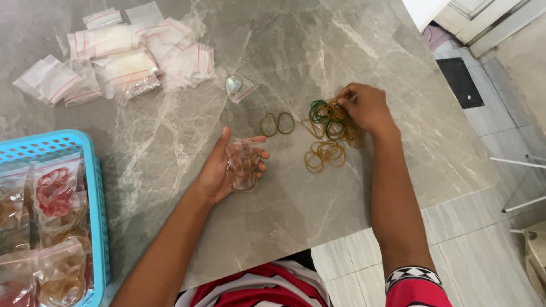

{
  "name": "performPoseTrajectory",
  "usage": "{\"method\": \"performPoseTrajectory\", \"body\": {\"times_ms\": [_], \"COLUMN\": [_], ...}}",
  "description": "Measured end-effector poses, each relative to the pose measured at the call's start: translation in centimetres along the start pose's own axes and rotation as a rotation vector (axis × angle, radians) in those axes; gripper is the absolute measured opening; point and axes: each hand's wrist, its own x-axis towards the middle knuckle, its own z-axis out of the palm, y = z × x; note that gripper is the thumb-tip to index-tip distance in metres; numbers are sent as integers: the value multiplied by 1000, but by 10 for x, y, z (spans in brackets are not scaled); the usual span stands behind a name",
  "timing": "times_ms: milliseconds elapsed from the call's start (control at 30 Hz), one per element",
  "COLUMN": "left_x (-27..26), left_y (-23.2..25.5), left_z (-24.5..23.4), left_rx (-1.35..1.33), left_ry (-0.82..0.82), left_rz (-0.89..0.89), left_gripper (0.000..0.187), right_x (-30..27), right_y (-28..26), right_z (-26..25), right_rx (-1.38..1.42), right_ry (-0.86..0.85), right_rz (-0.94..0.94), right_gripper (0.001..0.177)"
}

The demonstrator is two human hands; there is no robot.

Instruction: Place rubber bands into small plastic zip-lock bags.

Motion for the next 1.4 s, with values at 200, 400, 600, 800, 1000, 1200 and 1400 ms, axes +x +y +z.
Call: {"method": "performPoseTrajectory", "body": {"times_ms": [200,400,600,800,1000,1200,1400], "left_x": [1,0,-1,1,-1,0,0], "left_y": [0,1,1,-1,-1,-1,-1], "left_z": [2,3,4,0,2,3,0], "left_rx": [29,42,32,-6,16,30,66], "left_ry": [4,12,9,-19,-19,-2,19], "left_rz": [9,5,19,26,25,18,-4], "left_gripper": [94,94,93,91,93,92,96], "right_x": [1,1,2,-3,-8,-2,-4], "right_y": [-4,-6,7,-12,-14,-2,-1], "right_z": [-3,5,9,-9,-11,-1,-13], "right_rx": [-33,-97,-58,-49,-149,-164,-154], "right_ry": [13,-29,33,30,-65,-104,-18], "right_rz": [-15,19,-11,-32,30,85,59], "right_gripper": [10,11,8,16,17,17,14]}}
